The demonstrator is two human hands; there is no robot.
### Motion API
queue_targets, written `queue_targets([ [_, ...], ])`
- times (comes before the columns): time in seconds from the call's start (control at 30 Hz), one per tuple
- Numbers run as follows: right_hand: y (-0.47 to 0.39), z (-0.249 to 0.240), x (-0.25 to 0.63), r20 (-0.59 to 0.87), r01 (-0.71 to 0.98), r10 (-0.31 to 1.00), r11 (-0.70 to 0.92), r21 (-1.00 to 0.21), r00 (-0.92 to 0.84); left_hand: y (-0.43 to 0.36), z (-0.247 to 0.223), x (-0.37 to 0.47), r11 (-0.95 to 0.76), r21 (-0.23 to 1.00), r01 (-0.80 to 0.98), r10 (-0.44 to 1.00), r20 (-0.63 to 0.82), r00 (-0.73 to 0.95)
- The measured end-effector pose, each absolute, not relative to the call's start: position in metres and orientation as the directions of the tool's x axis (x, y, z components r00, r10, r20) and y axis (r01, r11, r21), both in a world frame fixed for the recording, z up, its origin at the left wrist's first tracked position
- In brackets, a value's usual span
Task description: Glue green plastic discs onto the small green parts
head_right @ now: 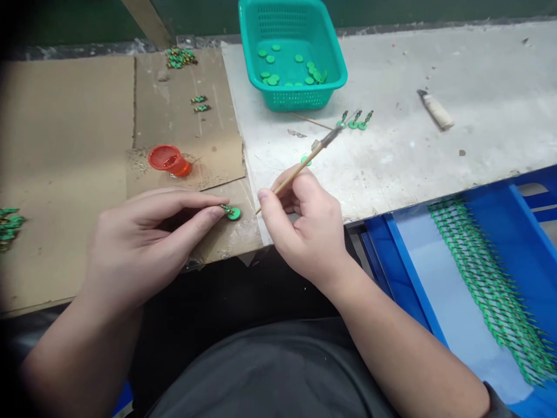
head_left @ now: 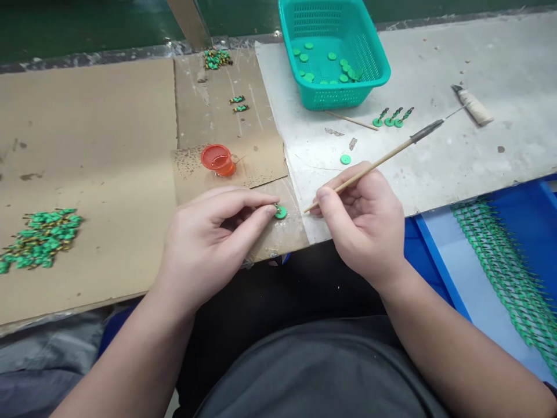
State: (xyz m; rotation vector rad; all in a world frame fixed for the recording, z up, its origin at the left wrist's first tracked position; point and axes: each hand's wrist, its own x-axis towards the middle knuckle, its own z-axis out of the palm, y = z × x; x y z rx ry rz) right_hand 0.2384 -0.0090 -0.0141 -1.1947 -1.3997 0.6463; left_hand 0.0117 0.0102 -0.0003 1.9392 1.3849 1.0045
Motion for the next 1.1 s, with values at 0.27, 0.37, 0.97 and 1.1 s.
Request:
queue_targets([
  [0.27,-0.009,-0.012,0.240,0.326,0.257,0.938,0.288,-0.923,0.120,0.008,0.006,0.014,-0.141,0.877,0.459,0.989,0.105,0.103],
  [0.37,-0.009,-0.013,0.240,0.325,0.273,0.939,0.284,-0.919,0.117,0.009,0.008,0.016,-0.125,0.885,0.449,0.991,0.090,0.099],
  [0.97,-0.011,-0.013,0.244,0.297,0.261,0.953,0.274,-0.926,0.056,0.008,0.019,0.005,-0.176,0.964,0.201,0.984,0.169,0.055],
  [1.1,-0.011,-0.011,0.244,0.293,0.279,0.955,0.269,-0.922,0.048,-0.001,0.037,0.003,-0.174,0.976,0.134,0.985,0.171,0.032],
])
